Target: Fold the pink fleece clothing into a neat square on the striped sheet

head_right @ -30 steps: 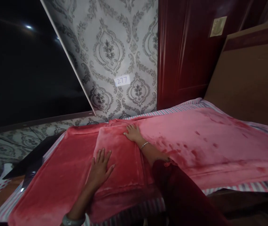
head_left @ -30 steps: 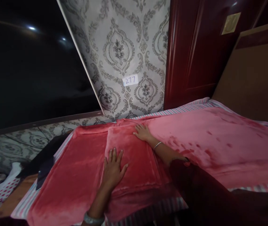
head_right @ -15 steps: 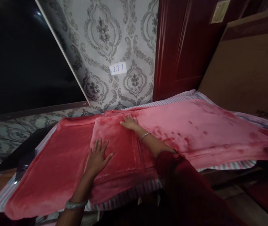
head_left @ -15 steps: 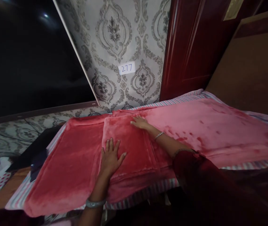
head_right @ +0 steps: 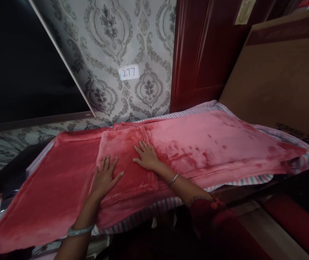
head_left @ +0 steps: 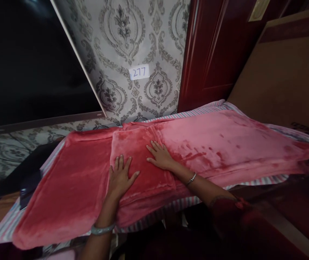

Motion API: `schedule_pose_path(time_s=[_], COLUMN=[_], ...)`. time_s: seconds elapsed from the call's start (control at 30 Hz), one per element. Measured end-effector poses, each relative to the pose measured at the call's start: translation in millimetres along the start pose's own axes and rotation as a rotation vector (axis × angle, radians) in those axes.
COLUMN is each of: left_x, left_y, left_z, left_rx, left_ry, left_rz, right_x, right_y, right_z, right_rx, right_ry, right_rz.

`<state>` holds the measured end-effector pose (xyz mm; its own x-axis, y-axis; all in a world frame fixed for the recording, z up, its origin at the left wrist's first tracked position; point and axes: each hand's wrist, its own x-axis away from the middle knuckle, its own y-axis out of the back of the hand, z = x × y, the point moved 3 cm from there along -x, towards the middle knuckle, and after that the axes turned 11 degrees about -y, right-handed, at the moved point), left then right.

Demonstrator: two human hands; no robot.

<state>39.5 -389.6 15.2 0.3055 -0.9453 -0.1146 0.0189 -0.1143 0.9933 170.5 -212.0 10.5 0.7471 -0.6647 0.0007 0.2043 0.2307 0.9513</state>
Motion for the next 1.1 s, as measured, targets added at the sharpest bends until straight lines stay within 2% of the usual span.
schedule_pose_path(time_s=[0.1,0.17,0.27,0.33,0.6,0.87,1.0,1.1], left_x=[1,1,0,0,1,1,3,8], left_y=[1,0,-1,-2,-2,-2,-3,-3], left_z=[0,0,0,0,1,2,11,30], left_rx=[0.009,0.005,-0.001,0.001,0.016,0.059,0.135,0.221], left_ry=[0.006,0.005,0.005,0.007,0.001,-0.001,0.035,0.118], left_rz=[0.017,0.026,0.019,0.007,-0.020,-0.028,-0.130,-0.235], right_x=[20,42,73,84,85,93,96,97], right_y=[7,7,-1,-7,-12,-10,-14,-18], right_z=[7,11,8,1,-8,-14,-22,-25], right_rx=[-0.022,-0.035,-0.051,-0.059,-0.067,-0.078,-0.082,-0.096], right_ry=[-0.003,0.070,0.186,0.185,0.160,0.176,0.172,0.183], right_rz=[0.037,0.041,0.084,0.102,0.050,0.083,0.098,0.084])
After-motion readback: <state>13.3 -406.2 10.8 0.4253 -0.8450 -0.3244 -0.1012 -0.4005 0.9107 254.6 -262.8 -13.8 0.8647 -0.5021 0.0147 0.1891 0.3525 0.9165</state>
